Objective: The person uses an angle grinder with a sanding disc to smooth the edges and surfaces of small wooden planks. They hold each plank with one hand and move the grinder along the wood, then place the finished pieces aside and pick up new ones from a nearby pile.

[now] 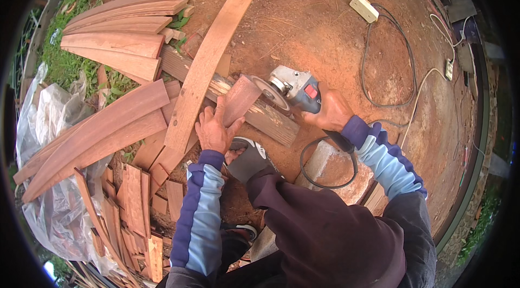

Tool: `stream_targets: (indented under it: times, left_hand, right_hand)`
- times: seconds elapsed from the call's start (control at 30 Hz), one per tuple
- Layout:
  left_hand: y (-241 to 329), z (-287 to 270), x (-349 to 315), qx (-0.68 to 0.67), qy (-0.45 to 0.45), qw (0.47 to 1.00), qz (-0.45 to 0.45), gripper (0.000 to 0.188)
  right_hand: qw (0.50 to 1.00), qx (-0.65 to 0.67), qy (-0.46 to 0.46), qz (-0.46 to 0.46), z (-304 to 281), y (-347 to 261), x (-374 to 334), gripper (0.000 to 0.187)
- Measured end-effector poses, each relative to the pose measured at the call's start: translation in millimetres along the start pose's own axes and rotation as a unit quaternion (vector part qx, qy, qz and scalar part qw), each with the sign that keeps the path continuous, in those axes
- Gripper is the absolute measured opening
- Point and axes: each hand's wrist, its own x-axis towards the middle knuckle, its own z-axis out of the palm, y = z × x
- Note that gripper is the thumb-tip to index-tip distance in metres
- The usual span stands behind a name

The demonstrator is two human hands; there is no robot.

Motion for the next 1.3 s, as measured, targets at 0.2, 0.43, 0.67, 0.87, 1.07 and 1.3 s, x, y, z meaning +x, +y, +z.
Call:
stream_targets:
  times: [0.2,0.43,0.67,0.87,1.07,1.3]
  left_hand:
    - [0.1,-0.2,0.3,0.0,-0.003,1.0,-0.003,0.078]
    - [0.9,-1.5,1.0,0.0,-0.005,1.0,-0.001,0.078]
    - [1.0,-1.5,0.6,0.002,-0.006,1.0,-0.002,0.079]
    - [1.9,-2.3,0.7,0.004,-0.009,1.0,-0.006,0.079]
    - [0.8,-1.0,0.3,-0.002,-0.003,1.0,-0.001,0.079]
    - [0.7,-0.7,-0.1,-0.004,0.007,1.0,0.005,0.079]
  right_hand:
    - [1.0,-0.006,0.003,-0.006,-0.2,-1.4,0.2,0.061]
    - [1.0,-0.015,0.002,-0.004,0.0,0.0,0.2,0.062]
    - [1.0,-0.015,0.004,-0.011,0.1,0.7,0.7,0.063]
    - [1.0,-0.014,0.003,-0.018,0.6,1.2,0.9,0.063]
    - [1.0,-0.012,0.007,-0.022,2.8,3.8,0.8,0.061]
    - [1.0,-0.004,0.009,-0.013,5.2,3.8,1.3,0.062]
